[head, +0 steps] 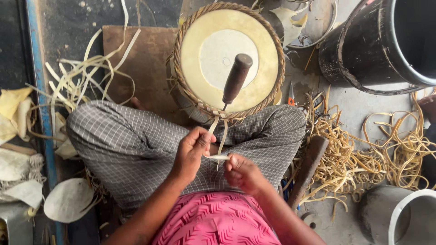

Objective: The person repairs a traditional drum by using a sharp metal tool to thread and tighten long strips of cordage around the drum head, pulling the strips through the side loops and trimming the excess.

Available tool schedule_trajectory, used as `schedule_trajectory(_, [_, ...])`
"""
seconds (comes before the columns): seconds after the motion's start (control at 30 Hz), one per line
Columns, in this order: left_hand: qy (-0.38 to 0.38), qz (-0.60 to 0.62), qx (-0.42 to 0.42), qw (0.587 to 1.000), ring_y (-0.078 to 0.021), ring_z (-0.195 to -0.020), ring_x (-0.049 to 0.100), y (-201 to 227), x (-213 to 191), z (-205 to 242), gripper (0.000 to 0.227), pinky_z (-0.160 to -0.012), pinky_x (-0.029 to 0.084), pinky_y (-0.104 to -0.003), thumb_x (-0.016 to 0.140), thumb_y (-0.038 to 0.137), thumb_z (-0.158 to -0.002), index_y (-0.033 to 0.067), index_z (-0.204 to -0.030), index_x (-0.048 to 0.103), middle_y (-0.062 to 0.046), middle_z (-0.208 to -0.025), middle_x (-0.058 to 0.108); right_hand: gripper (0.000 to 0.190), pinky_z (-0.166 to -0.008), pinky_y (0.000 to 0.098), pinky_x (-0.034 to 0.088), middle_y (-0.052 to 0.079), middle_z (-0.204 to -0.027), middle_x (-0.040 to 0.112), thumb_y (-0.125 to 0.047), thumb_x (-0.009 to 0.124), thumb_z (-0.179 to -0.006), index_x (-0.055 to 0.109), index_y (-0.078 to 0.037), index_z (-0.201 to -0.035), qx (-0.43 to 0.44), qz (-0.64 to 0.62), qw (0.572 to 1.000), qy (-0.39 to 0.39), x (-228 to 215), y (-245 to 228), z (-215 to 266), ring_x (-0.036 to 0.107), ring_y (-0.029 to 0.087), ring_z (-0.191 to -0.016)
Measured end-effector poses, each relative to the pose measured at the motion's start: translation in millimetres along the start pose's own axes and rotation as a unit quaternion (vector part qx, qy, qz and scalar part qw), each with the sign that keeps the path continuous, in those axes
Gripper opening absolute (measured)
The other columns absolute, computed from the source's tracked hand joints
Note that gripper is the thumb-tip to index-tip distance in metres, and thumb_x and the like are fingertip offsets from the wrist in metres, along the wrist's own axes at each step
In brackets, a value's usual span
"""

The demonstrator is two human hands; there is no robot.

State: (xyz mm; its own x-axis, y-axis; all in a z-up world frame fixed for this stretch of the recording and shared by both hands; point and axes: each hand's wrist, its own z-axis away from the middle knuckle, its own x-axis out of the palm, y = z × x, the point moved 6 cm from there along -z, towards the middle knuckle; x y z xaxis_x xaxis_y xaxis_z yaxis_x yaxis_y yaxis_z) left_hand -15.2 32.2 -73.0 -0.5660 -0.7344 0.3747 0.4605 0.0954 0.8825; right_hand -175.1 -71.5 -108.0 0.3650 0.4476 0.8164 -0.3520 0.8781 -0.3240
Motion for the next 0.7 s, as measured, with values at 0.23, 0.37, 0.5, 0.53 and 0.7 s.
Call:
schedule_trajectory(0.23, [-0.088,0.142,-0.057,0.984,-0.0076,-0.068,0.061,1,14,-3,0.027,-0.060,0.053,-0.025,0.059,0.024,-0.098,0.0040,-0.112,0.071,-0.002,-0.085,0.067,0.014,-0.061,0.0318,0.050,0.002,-0.078,0.061,-0.020,0.067,-0.097,0.073,-0.007,-0.098,-0.169,0.663,0.710,0.164,34,-71,-1,0.059,0.017,-0.072])
schedule_trajectory(0.37, [-0.119,-0.160,-0.041,0.979,-0.0081,-0.072,0.067,-6,25,-5,0.028,-0.062,0.056,-0.025,0.075,0.019,-0.090,0.0036,-0.113,0.071,-0.001,-0.087,0.070,0.012,-0.063,0.0380,0.054,0.008,-0.083,0.065,-0.012,0.076,-0.082,0.077,-0.010,-0.093,-0.247,0.777,0.564,0.130,90,-91,7,0.066,0.026,-0.075])
schedule_trajectory(0.5, [-0.123,-0.189,0.019,0.974,-0.0098,-0.072,0.069,1,23,-6,0.022,-0.060,0.055,-0.025,0.081,0.017,-0.089,0.0023,-0.105,0.079,-0.004,-0.088,0.071,0.012,-0.060,0.0396,0.053,0.007,-0.077,0.066,-0.015,0.079,-0.083,0.077,-0.010,-0.093,-0.214,0.780,0.579,0.102,107,-105,1,0.067,0.026,-0.069])
schedule_trajectory(0.53, [-0.134,-0.185,0.037,0.973,-0.0095,-0.075,0.070,5,22,-7,0.026,-0.063,0.057,-0.025,0.082,0.017,-0.087,0.0018,-0.107,0.077,-0.004,-0.091,0.071,0.011,-0.060,0.0396,0.053,0.007,-0.078,0.066,-0.014,0.077,-0.085,0.078,-0.010,-0.095,-0.219,0.780,0.578,0.093,109,-109,1,0.067,0.026,-0.069])
schedule_trajectory(0.7, [-0.168,-0.086,-0.112,0.976,-0.0068,-0.071,0.068,-11,25,-7,0.024,-0.062,0.056,-0.023,0.077,0.016,-0.089,0.0036,-0.110,0.075,-0.004,-0.083,0.074,0.012,-0.062,0.0384,0.055,0.007,-0.080,0.068,-0.016,0.077,-0.085,0.076,-0.008,-0.094,-0.236,0.791,0.559,0.076,116,-115,0,0.068,0.026,-0.071])
